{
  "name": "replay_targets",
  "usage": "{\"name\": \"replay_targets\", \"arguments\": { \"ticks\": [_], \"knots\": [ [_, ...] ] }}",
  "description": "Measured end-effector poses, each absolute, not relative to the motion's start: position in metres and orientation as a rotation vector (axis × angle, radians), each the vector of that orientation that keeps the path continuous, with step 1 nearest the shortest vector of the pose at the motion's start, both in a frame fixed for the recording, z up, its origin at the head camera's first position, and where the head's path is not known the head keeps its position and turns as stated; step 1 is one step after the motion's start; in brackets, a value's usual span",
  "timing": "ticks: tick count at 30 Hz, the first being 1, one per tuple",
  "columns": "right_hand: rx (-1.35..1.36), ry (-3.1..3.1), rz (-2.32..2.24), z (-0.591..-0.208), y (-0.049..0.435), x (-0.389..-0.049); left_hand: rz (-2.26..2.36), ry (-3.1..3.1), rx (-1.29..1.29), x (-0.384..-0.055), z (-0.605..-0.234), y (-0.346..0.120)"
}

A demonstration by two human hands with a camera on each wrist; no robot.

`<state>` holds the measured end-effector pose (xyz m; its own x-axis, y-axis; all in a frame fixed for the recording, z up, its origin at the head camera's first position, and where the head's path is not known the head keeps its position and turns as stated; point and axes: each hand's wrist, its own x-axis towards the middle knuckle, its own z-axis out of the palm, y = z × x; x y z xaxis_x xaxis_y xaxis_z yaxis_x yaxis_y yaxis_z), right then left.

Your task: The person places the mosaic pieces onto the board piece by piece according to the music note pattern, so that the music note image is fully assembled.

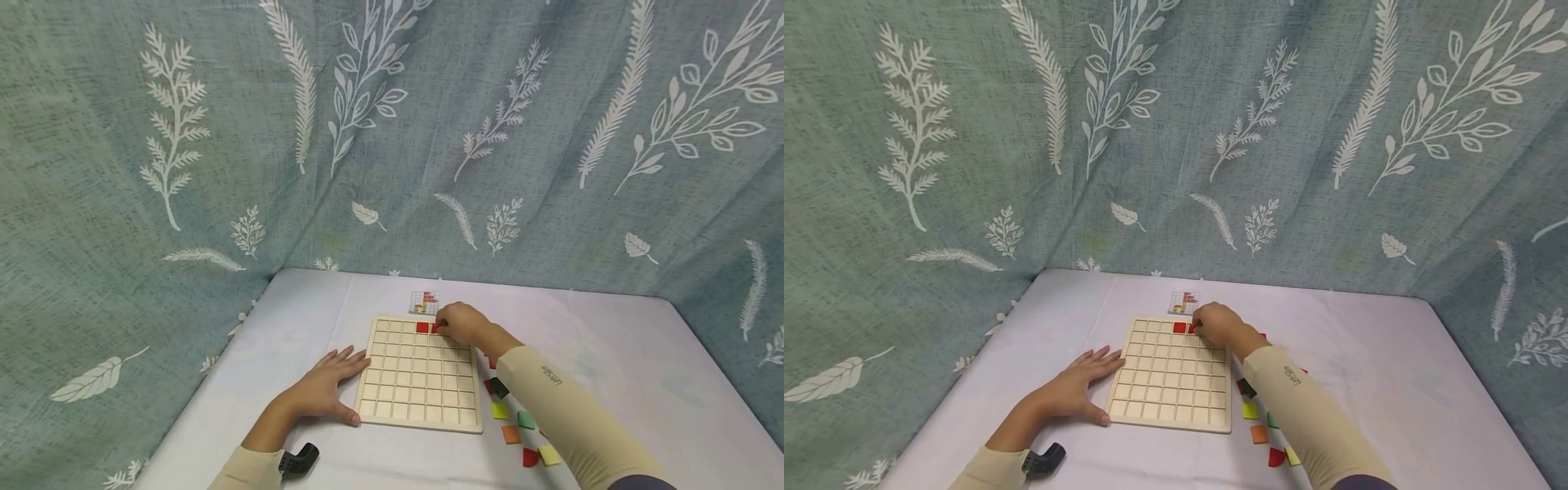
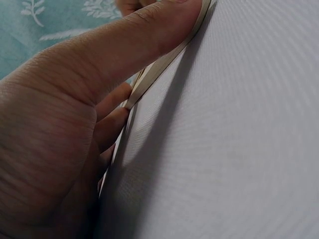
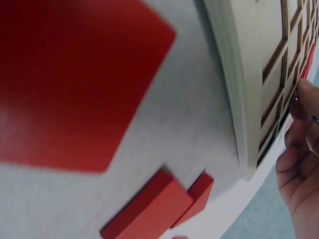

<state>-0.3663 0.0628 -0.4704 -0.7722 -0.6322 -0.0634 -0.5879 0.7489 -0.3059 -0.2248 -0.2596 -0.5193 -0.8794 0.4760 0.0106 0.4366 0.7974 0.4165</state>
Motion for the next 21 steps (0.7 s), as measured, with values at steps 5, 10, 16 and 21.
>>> {"name": "replay_targets", "arguments": {
  "ticks": [5, 10, 16, 21],
  "knots": [
    [-0.95, 2.781, -0.406, -0.4714, 0.0585, -0.3661, 0.629, 2.885, 0.721, -0.2246, -0.5186, -0.2587],
    [-0.916, 2.764, -0.428, -0.473, 0.0564, -0.3665, 0.642, 2.883, 0.725, -0.2244, -0.5177, -0.2578],
    [-0.96, 2.762, -0.439, -0.4741, 0.0546, -0.3675, 0.63, 2.889, 0.721, -0.2247, -0.5191, -0.2586],
    [-0.972, 2.757, -0.422, -0.4724, 0.0541, -0.3668, 0.634, 2.889, 0.731, -0.2249, -0.5194, -0.2585]
  ]
}}
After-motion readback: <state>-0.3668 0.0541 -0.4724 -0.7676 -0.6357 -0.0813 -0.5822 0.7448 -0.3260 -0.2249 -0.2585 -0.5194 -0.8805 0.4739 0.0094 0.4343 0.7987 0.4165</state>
